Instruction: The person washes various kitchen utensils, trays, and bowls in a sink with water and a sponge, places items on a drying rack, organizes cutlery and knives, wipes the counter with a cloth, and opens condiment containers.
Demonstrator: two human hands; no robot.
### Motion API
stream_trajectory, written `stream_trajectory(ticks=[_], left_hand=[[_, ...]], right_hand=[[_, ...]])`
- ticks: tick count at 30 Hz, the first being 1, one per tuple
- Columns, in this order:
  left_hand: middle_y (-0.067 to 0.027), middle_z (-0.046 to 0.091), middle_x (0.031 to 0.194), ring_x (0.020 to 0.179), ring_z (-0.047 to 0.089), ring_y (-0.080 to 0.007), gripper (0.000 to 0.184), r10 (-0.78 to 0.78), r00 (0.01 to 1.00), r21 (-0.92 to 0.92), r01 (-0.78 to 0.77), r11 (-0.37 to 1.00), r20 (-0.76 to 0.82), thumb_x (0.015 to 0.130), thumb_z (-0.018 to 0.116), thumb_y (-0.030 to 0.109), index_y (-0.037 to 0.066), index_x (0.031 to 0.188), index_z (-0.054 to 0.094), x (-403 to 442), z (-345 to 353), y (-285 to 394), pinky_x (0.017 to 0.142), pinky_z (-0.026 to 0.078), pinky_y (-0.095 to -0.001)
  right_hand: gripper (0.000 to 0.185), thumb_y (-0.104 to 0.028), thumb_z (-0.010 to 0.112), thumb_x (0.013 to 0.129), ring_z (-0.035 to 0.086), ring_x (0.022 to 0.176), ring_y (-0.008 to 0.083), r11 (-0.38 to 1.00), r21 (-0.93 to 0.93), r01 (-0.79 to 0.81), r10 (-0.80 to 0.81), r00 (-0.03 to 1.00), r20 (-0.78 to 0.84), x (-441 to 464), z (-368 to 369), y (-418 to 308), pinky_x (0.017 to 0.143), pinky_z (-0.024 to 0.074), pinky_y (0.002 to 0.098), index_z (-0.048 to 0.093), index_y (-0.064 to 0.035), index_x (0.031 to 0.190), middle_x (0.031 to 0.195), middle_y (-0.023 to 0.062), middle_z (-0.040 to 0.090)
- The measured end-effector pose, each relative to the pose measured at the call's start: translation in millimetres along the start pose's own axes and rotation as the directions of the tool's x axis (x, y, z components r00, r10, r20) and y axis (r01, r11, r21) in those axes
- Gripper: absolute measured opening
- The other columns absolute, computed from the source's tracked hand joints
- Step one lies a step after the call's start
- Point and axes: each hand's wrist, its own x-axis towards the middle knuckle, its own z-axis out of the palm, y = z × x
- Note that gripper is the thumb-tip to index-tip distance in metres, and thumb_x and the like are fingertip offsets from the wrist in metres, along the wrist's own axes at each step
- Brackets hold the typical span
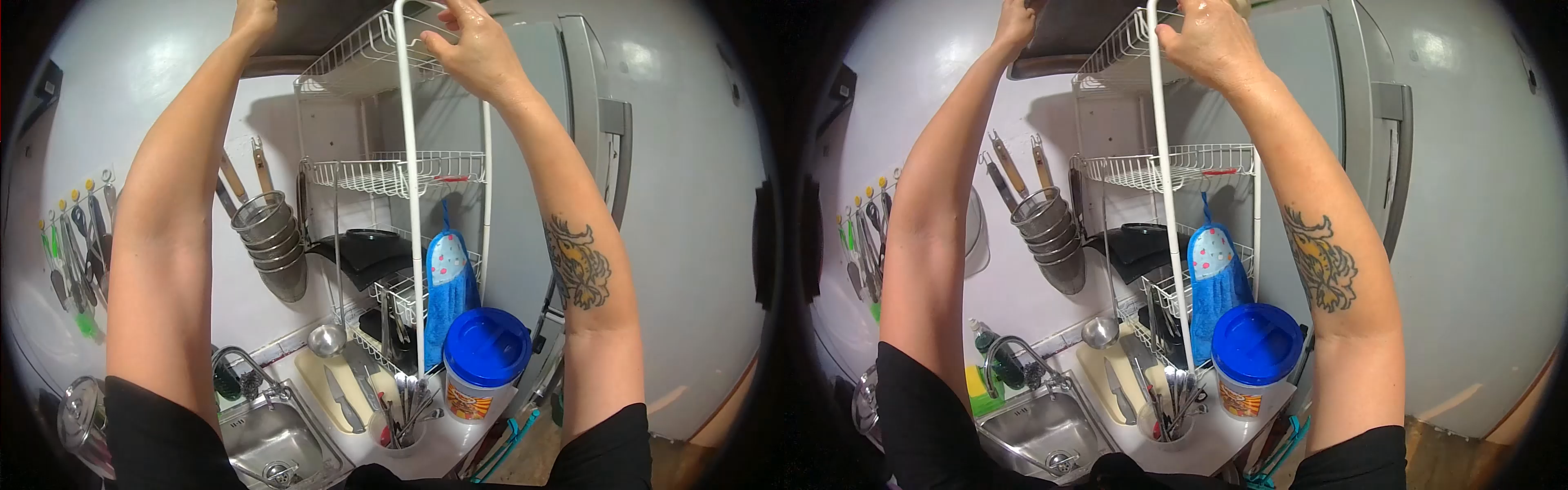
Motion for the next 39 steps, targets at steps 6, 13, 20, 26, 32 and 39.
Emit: stream_trajectory(ticks=[6,13,20,26,32,39], left_hand=[[-0.0225,0.043,0.109,0.102,0.045,-0.032,0.036,-0.078,0.993,-0.01,0.079,0.997,0.086,0.08,0.036,0.002,0.007,0.115,0.046,-3,-2,25,0.087,0.038,-0.0377],[-0.0175,0.058,0.092,0.09,0.055,-0.032,0.026,0.194,0.975,0.308,-0.217,0.926,0.105,0.087,0.04,0.017,0.005,0.11,0.046,26,11,-19,0.073,0.045,-0.0392],[-0.019,0.057,0.098,0.093,0.052,-0.0357,0.027,0.079,0.997,0.12,-0.08,0.99,0.014,0.082,0.042,0.016,0.006,0.105,0.051,27,27,-27,0.078,0.041,-0.0405],[-0.0179,0.057,0.1,0.097,0.051,-0.034,0.03,0.199,0.965,-0.048,-0.194,0.98,0.171,0.087,0.04,0.025,0.006,0.106,0.053,-3,67,-10,0.083,0.039,-0.0375],[-0.0184,0.056,0.1,0.097,0.051,-0.0344,0.027,0.245,0.958,-0.029,-0.244,0.969,0.145,0.084,0.047,0.022,0.005,0.104,0.052,-6,72,-16,0.083,0.039,-0.037],[-0.0156,0.057,0.098,0.094,0.051,-0.035,0.023,0.107,0.982,0.159,-0.132,0.979,0.154,0.084,0.049,0.025,0.008,0.098,0.05,-7,65,-2,0.077,0.039,-0.0408]], right_hand=[[0.042,-0.012,0.056,0.071,0.053,0.096,0.0273,0.997,0.057,-0.053,0.052,0.998,0.021,-8,-15,13,0.084,0.0423,0.0348,0.047,-0.0031,0.111,0.104,0.0178,0.052],[0.042,-0.014,0.056,0.071,0.054,0.096,0.027,0.98,0.099,-0.173,0.174,0.985,-0.007,-8,-34,25,0.083,0.0433,0.0343,0.048,-0.0024,0.11,0.103,0.0179,0.053],[0.035,-0.015,0.055,0.073,0.057,0.084,0.0258,0.996,0.075,-0.053,0.062,0.99,-0.13,-19,-39,49,0.072,0.0467,0.034,0.049,-0.0008,0.105,0.095,0.0166,0.056],[0.038,-0.023,0.059,0.074,0.049,0.095,0.019,0.966,0.092,-0.242,0.244,0.97,-0.002,-38,-53,50,0.078,0.0424,0.0316,0.052,-0.0141,0.111,0.102,0.0101,0.052],[0.046,-0.027,0.063,0.072,0.053,0.09,0.0212,0.971,0.054,-0.234,0.232,0.972,0.033,-50,-65,61,0.078,0.0442,0.033,0.049,-0.0099,0.113,0.097,0.0124,0.054],[0.035,-0.023,0.059,0.073,0.054,0.088,0.0214,0.957,0.13,-0.26,0.257,0.966,0.034,-52,-71,50,0.076,0.0443,0.0328,0.055,-0.0103,0.105,0.092,0.0108,0.055]])
